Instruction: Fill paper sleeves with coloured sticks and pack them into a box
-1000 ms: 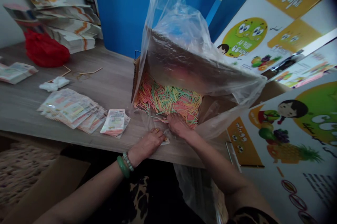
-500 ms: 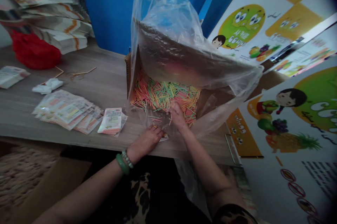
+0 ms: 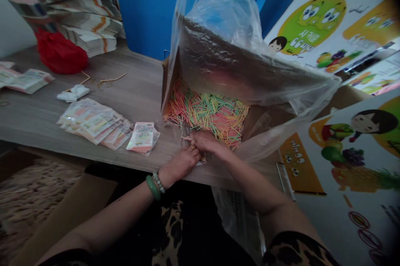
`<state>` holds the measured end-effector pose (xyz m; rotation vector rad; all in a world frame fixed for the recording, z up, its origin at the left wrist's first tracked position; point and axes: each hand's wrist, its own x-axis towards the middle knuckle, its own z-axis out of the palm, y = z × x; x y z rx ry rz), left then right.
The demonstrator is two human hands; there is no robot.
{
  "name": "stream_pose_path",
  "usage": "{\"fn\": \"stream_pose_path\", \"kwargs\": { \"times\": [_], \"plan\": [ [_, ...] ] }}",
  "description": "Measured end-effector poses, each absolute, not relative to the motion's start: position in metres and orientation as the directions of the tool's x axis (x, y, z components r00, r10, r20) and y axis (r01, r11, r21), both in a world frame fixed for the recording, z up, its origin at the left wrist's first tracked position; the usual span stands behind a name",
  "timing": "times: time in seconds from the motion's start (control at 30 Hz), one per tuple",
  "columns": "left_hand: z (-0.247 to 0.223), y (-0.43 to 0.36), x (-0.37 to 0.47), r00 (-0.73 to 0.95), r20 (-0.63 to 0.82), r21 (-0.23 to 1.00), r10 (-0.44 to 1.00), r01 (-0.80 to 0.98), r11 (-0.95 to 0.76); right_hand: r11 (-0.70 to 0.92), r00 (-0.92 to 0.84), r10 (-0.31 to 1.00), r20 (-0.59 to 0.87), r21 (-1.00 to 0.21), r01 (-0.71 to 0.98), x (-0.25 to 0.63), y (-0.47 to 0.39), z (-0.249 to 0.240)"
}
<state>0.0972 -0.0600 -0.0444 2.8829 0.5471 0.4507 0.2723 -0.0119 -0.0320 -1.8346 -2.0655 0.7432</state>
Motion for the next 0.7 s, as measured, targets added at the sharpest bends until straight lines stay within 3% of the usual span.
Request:
{"fn": "stream_pose_path", "kwargs": {
  "times": [0.1,0.3,0.5,0.7],
  "plan": [
    [-0.043,-0.06,0.097,0.888,0.234,0.244,0.396,0.341,-0.908,-0.023,-0.061,0.99,-0.131,-0.56,0.828,0.284,-0.02,-0.025],
    [-0.045,-0.058,0.099,0.885,0.231,0.242,0.403,0.349,-0.905,-0.037,0.168,0.983,0.07,-0.828,0.559,0.298,-0.043,-0.027],
    [-0.043,-0.059,0.098,0.891,0.193,0.233,0.411,0.365,-0.901,0.025,0.182,0.962,0.203,-0.732,0.681,0.283,-0.054,-0.051],
    [-0.042,-0.058,0.097,0.893,0.16,0.251,0.42,0.375,-0.892,-0.018,0.333,0.927,0.171,-0.869,0.494,0.288,-0.052,-0.053]
  ]
}}
